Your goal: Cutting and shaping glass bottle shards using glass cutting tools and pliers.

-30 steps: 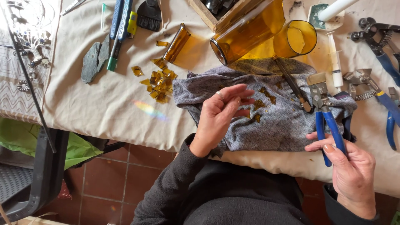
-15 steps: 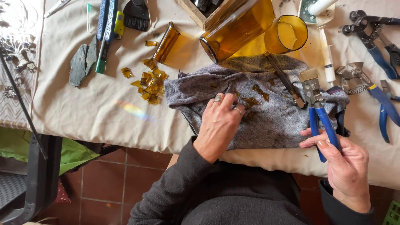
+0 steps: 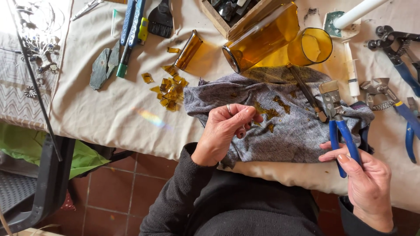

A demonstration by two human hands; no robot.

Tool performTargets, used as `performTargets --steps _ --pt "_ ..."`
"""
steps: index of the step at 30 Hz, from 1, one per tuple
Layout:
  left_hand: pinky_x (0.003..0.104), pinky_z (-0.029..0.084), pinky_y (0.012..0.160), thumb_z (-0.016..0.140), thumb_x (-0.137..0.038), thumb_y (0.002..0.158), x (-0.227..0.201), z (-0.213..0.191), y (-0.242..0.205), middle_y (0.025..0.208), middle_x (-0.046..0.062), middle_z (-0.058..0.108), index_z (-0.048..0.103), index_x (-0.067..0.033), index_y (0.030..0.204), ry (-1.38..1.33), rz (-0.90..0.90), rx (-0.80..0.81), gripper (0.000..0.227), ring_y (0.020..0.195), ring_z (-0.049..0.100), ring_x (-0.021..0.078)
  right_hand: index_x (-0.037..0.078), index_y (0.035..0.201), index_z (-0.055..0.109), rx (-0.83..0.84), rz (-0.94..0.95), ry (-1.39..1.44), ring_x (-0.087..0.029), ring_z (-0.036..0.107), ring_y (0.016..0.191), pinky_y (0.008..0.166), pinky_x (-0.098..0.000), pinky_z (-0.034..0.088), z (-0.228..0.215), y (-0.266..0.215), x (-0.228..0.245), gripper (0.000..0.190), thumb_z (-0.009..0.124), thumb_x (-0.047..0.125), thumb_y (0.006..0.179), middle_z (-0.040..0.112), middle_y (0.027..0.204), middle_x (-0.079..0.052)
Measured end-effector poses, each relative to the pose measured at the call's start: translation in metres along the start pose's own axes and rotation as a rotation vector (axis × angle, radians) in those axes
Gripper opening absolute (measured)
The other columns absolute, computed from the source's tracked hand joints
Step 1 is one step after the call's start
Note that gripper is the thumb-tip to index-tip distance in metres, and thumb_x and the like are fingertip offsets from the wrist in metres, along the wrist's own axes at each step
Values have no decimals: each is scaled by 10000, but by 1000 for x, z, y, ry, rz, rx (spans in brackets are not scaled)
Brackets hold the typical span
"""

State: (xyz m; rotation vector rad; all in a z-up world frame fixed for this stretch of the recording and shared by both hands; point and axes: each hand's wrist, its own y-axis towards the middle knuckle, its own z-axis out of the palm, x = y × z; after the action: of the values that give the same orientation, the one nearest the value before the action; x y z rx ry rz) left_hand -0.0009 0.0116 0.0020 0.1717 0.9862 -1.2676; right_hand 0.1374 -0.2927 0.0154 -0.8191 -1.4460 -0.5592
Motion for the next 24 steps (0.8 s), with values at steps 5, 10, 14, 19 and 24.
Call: performTargets --steps 5,10,14,19,24 --pt "201 446 594 696 -226 1015 -3 2 -3 934 45 773 745 -46 975 -11 8 15 191 679 536 15 -86 1031 705 11 -21 -16 -324 656 1192 1188 -483 460 0 -1 1 218 575 82 1078 732 997 -210" --pt "201 446 591 694 -194 1013 -8 -3 -6 918 42 776 761 -38 975 87 88 -66 174 670 535 13 -89 1017 707 4 -12 -6 -329 656 1190 1178 -488 466 1 -1 1 227 578 89 1076 731 998 -204" --pt "203 465 593 698 -124 984 -31 -34 -14 903 43 774 769 -32 1044 226 327 -176 131 667 571 26 -92 1022 705 -36 7 -17 -323 658 1191 1180 -483 471 2 -2 4 232 578 90 1087 730 999 -202" --pt "204 505 647 671 -80 1045 -60 -84 -11 922 39 777 756 15 1088 649 623 -604 134 749 640 45 -89 1005 713 1 -3 -23 -300 664 1183 1168 -460 475 2 -3 10 238 596 107 1073 736 1002 -196" --pt "260 578 763 663 13 980 -51 -58 -12 1104 76 705 729 -25 1171 1100 802 -563 205 892 669 122 -92 1020 711 -24 14 -34 -302 672 1169 1161 -461 481 3 -4 8 238 602 115 1066 738 978 -197"
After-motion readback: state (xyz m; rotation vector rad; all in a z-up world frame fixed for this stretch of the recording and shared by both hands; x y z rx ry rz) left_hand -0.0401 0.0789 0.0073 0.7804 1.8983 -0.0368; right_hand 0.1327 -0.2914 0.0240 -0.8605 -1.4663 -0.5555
